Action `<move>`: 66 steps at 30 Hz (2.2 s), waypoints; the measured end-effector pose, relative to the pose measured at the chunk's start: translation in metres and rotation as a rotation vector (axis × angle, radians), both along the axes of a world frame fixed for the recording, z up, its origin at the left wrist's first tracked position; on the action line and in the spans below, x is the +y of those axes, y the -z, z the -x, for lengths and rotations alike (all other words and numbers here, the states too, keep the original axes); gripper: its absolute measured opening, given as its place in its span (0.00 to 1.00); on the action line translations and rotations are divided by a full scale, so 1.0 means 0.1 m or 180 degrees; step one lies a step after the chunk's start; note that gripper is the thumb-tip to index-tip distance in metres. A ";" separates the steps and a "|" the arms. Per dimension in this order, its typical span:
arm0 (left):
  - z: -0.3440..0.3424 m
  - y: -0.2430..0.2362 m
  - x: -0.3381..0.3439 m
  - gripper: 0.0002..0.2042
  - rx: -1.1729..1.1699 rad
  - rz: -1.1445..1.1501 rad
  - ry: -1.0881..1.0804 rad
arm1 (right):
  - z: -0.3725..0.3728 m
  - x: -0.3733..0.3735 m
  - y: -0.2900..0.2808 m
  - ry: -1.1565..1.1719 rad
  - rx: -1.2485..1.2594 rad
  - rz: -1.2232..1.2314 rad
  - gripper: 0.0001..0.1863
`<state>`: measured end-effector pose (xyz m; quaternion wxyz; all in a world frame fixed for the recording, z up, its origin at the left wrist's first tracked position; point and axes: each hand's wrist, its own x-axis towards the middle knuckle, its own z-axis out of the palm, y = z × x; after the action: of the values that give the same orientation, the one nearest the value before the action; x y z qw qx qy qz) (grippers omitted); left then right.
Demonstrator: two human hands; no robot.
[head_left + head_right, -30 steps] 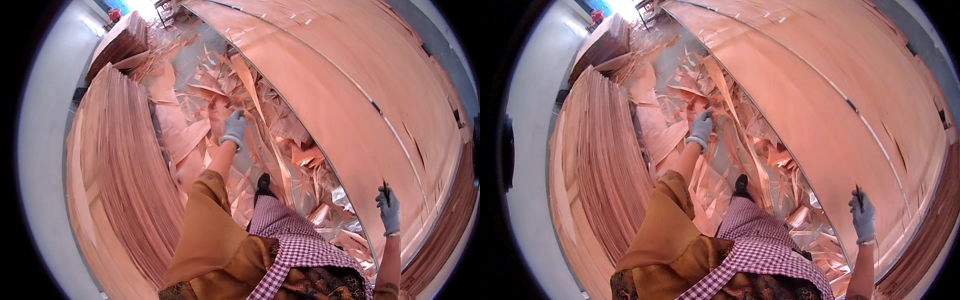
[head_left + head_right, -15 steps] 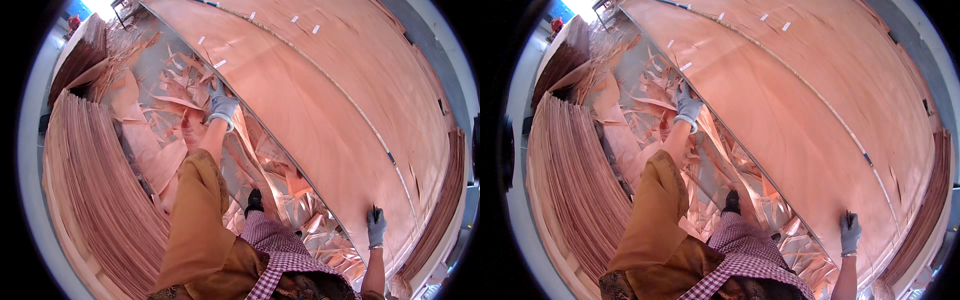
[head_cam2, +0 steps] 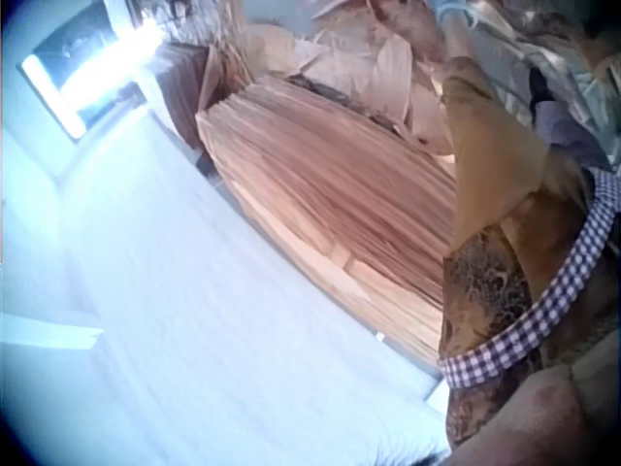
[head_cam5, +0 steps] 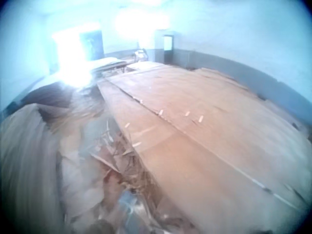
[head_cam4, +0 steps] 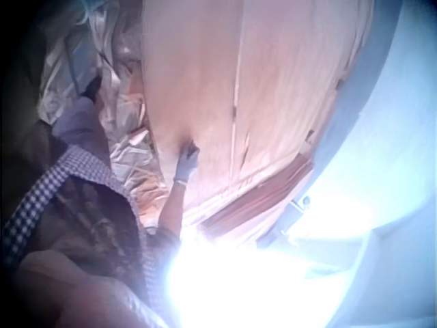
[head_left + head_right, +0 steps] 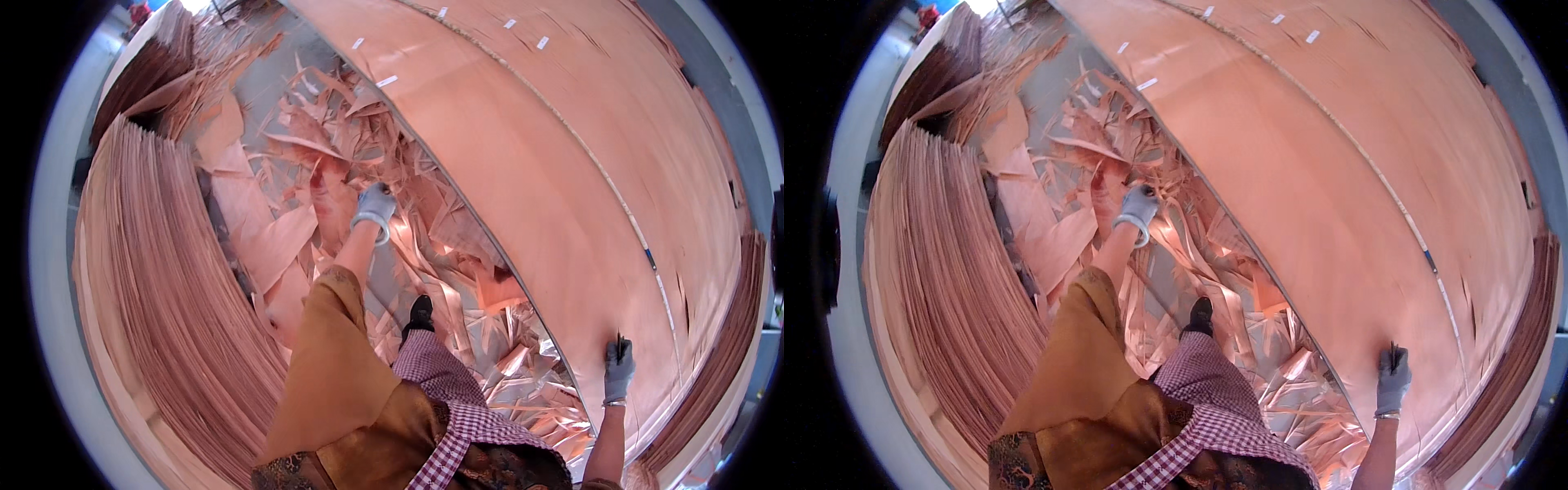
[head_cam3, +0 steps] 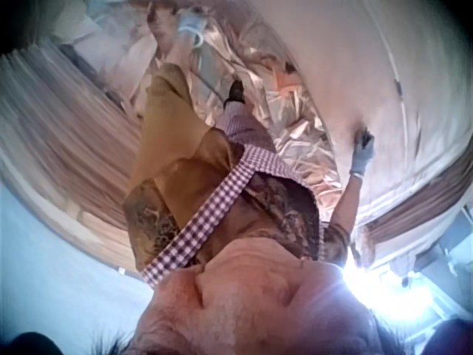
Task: The person measures a large sheet of wood veneer using a ruler and cuts it along a straight edge with a utility knife.
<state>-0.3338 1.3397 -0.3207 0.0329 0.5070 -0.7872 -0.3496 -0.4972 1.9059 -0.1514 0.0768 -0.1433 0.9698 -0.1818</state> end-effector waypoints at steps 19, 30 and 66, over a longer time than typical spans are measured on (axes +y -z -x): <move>-0.66 -2.24 5.72 0.23 0.0857 -0.3622 0.4800 | -2.55 2.53 -0.57 0.0367 -0.2346 0.2501 0.32; -0.01 -2.03 7.29 0.13 0.2271 -0.0216 0.5129 | -7.31 7.36 -0.47 0.5635 -0.1423 -0.0131 0.19; 1.84 -1.23 9.94 0.36 -0.0273 0.2912 0.4388 | -3.47 10.75 1.01 0.3235 -0.3196 0.1045 0.14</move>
<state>-0.5178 2.3333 -0.1980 -0.0159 -0.1399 -0.9865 0.0831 -0.1506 2.9814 -0.2525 0.3957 0.4151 0.7248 -0.3818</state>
